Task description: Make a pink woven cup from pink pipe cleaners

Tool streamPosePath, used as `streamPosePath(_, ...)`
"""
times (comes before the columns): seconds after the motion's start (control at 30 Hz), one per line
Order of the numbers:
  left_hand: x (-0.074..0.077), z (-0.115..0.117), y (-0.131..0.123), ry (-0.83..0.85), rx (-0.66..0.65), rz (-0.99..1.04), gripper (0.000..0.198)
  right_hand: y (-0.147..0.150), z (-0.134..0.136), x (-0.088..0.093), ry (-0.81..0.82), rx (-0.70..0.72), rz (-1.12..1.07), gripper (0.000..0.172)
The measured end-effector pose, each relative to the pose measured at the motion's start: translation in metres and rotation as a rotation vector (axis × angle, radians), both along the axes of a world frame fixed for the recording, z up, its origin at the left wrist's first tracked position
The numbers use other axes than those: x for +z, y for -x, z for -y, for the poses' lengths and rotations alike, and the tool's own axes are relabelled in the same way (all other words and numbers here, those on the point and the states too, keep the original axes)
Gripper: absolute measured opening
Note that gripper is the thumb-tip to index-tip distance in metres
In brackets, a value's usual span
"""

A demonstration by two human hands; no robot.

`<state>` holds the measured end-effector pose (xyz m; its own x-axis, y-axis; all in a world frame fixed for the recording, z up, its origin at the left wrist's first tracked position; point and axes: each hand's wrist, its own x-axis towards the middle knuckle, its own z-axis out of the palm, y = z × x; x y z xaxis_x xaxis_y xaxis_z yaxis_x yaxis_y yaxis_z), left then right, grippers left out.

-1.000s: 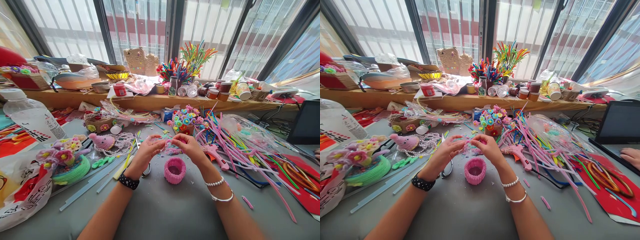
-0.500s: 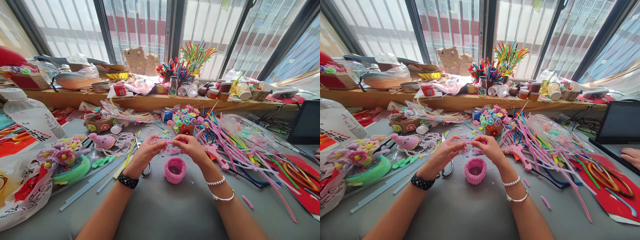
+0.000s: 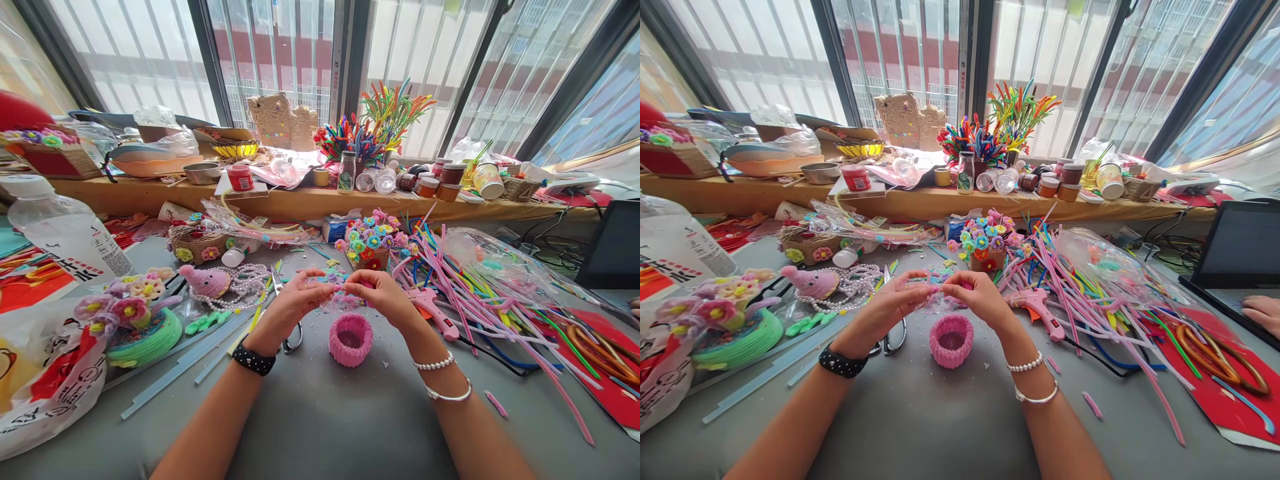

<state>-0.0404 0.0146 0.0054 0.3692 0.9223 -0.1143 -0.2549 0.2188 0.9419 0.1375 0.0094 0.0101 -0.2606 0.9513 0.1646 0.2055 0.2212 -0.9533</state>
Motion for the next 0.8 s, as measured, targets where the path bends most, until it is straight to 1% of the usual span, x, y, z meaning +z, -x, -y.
streamPosePath(0.3, -0.0006, 0.0, -0.0017, 0.0, 0.047, 0.032, 0.043, 0.0018, 0.0022, 0.0005, 0.047, 0.007, -0.025, 0.025)
streamPosePath(0.5, -0.0003, -0.0002, -0.0012, -0.019, 0.019, 0.045, 0.04, 0.0028, 0.002, 0.0006, 0.063, 0.022, -0.043, 0.024)
streamPosePath(0.7, 0.0015, 0.0017, -0.0022, -0.04, 0.014, 0.04, 0.035, 0.0036, 0.0019, -0.0021, 0.049, 0.034, -0.02, 0.027)
streamPosePath(0.77, 0.0009, 0.0012, -0.0026, -0.031, 0.036, 0.044, 0.034, 0.0037, 0.0013, -0.0031, 0.017, 0.034, 0.01, 0.029)
streamPosePath(0.8, 0.0003, 0.0007, -0.0028, -0.022, 0.049, 0.049, 0.033, 0.0037, 0.0012, -0.0034, -0.019, 0.009, 0.029, 0.03)
